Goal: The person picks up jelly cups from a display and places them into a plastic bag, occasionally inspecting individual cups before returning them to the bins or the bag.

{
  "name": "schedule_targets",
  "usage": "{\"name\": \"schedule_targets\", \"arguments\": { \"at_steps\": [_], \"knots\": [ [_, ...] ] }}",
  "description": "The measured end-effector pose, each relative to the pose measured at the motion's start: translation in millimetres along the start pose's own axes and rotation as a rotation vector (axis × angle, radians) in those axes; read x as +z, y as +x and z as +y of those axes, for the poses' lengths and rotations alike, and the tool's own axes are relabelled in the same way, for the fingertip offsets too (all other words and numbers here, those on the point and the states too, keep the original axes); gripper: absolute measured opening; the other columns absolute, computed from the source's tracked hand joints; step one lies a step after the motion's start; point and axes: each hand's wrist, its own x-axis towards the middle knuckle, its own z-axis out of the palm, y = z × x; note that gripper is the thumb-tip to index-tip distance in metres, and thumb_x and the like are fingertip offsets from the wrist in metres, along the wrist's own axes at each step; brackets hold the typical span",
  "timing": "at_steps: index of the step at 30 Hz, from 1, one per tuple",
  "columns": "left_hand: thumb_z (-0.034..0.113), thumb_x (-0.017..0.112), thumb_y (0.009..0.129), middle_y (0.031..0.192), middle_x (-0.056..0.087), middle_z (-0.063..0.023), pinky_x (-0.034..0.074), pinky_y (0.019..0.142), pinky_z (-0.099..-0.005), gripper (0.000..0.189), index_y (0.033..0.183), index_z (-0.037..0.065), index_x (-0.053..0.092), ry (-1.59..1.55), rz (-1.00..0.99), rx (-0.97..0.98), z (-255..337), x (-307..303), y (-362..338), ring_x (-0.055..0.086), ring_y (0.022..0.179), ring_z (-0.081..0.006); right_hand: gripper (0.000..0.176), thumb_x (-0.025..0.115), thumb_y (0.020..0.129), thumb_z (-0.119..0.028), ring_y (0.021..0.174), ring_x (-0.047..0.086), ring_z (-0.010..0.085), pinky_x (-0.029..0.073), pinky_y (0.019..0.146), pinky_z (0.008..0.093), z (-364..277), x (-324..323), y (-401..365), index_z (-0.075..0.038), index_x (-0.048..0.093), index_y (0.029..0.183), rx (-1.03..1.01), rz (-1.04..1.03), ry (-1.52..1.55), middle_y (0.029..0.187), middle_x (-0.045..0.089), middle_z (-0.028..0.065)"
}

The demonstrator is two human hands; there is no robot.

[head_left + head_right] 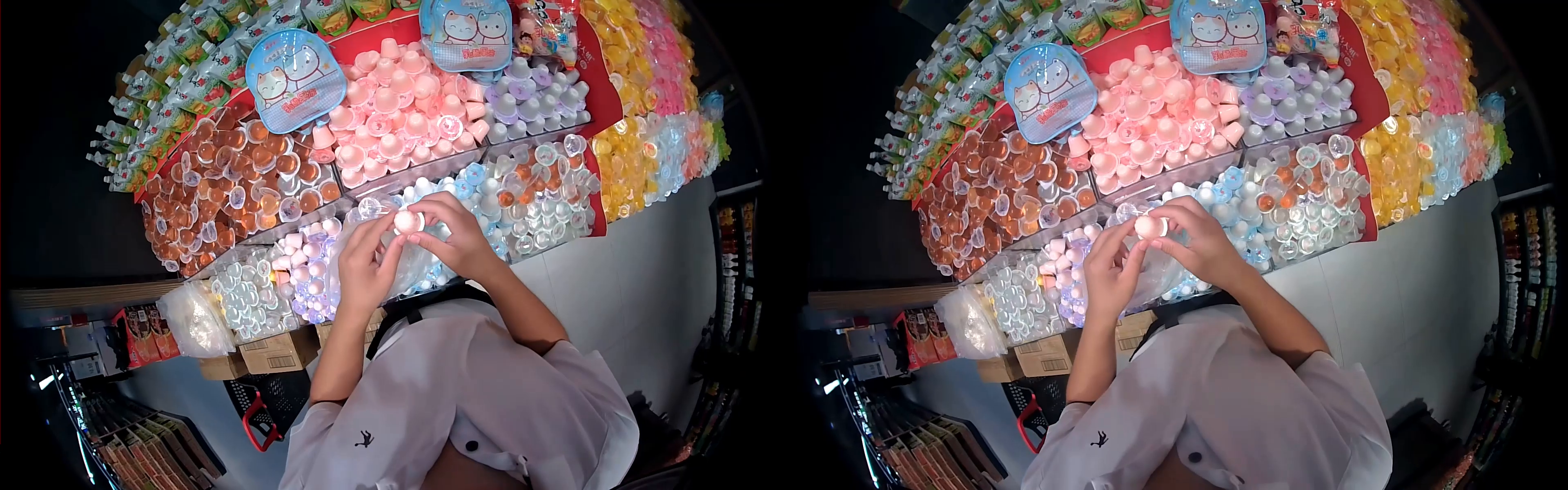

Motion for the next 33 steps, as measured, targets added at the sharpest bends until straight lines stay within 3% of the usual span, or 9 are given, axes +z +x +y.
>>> {"name": "schedule_targets", "arguments": {
  "at_steps": [5,10,14,18,19,22,26,30,33],
  "knots": [
    [0.004,0.074,0.094,0.117,0.074,-0.0112,0.049,0.063,-0.0258,0.041,0.135,0.004,0.07,-0.016,-0.037,-0.061,6,6,9,0.06,0.074,-0.0119,0.04,0.08,0.09,-0.013,0.1,0.062,0.0224,0.054,0.088,0.0348,8,-10,12,-0.005,0.067,0.127,-0.028,0.055,0.033,0.119,0.063,0.0103],
    [0.005,0.072,0.096,0.121,0.073,-0.0119,0.048,0.06,-0.0241,0.046,0.141,0.003,0.065,-0.041,-0.027,-0.112,-4,10,12,0.062,0.076,-0.0111,0.038,0.081,0.088,-0.013,0.102,0.065,0.0223,0.055,0.088,0.0354,16,-19,39,-0.006,0.07,0.123,-0.021,0.049,-0.003,0.116,0.065,0.01],
    [0.003,0.071,0.095,0.124,0.071,-0.0105,0.049,0.062,-0.0224,0.051,0.145,0.003,0.06,-0.077,0.033,-0.094,-4,10,15,0.062,0.079,-0.0086,0.042,0.086,0.081,-0.011,0.101,0.066,0.0225,0.055,0.088,0.0354,28,-9,90,-0.007,0.072,0.121,-0.044,0.203,-0.147,0.115,0.068,0.0095],
    [0.0,0.072,0.094,0.121,0.072,-0.0096,0.049,0.065,-0.0217,0.05,0.143,0.001,0.059,-0.142,0.066,-0.119,-15,9,2,0.06,0.078,-0.0065,0.04,0.085,0.083,-0.019,0.116,0.056,0.0339,0.047,0.1,0.0439,34,6,150,-0.01,0.073,0.119,-0.246,0.333,-0.526,0.123,0.06,0.0136],
    [0.0,0.073,0.093,0.119,0.072,-0.0095,0.048,0.064,-0.0223,0.049,0.141,0.001,0.061,-0.165,0.082,-0.128,-16,7,-2,0.059,0.076,-0.0071,0.036,0.083,0.083,-0.021,0.122,0.047,0.0369,0.04,0.103,0.0498,39,12,161,-0.009,0.074,0.116,-0.245,0.325,-0.545,0.13,0.052,0.0145],
    [-0.001,0.072,0.094,0.115,0.073,-0.0091,0.048,0.065,-0.022,0.048,0.14,-0.001,0.06,-0.228,0.137,-0.191,-16,-4,-19,0.058,0.075,-0.0056,0.032,0.082,0.085,-0.024,0.124,0.045,0.0395,0.037,0.104,0.0532,51,25,178,-0.01,0.077,0.112,-0.272,0.374,-0.719,0.13,0.052,0.0168],
    [-0.002,0.071,0.096,0.107,0.073,-0.0069,0.047,0.065,-0.0212,0.042,0.137,-0.002,0.062,-0.207,0.258,-0.204,-30,-27,-54,0.057,0.074,-0.005,0.03,0.08,0.087,-0.029,0.126,0.044,0.0399,0.035,0.106,0.0534,48,27,178,-0.009,0.078,0.109,-0.237,0.399,-0.847,0.144,0.049,0.0192],
    [0.001,0.071,0.098,0.105,0.073,-0.0063,0.046,0.065,-0.0217,0.035,0.132,-0.002,0.064,-0.113,0.414,-0.231,-44,-50,-87,0.057,0.074,-0.0052,0.043,0.077,0.089,-0.029,0.134,0.039,0.0446,0.031,0.111,0.0609,40,27,171,-0.009,0.072,0.126,-0.181,0.368,-0.783,0.15,0.045,0.0198],
    [0.006,0.07,0.101,0.106,0.071,-0.0043,0.048,0.073,-0.0225,0.031,0.131,0.0,0.065,-0.039,0.406,-0.308,-48,-66,-105,0.058,0.081,-0.0061,0.038,0.076,0.09,-0.018,0.123,0.053,0.039,0.044,0.103,0.0512,11,22,139,-0.008,0.068,0.125,-0.295,0.297,-0.575,0.138,0.056,0.0187]
  ]
}}
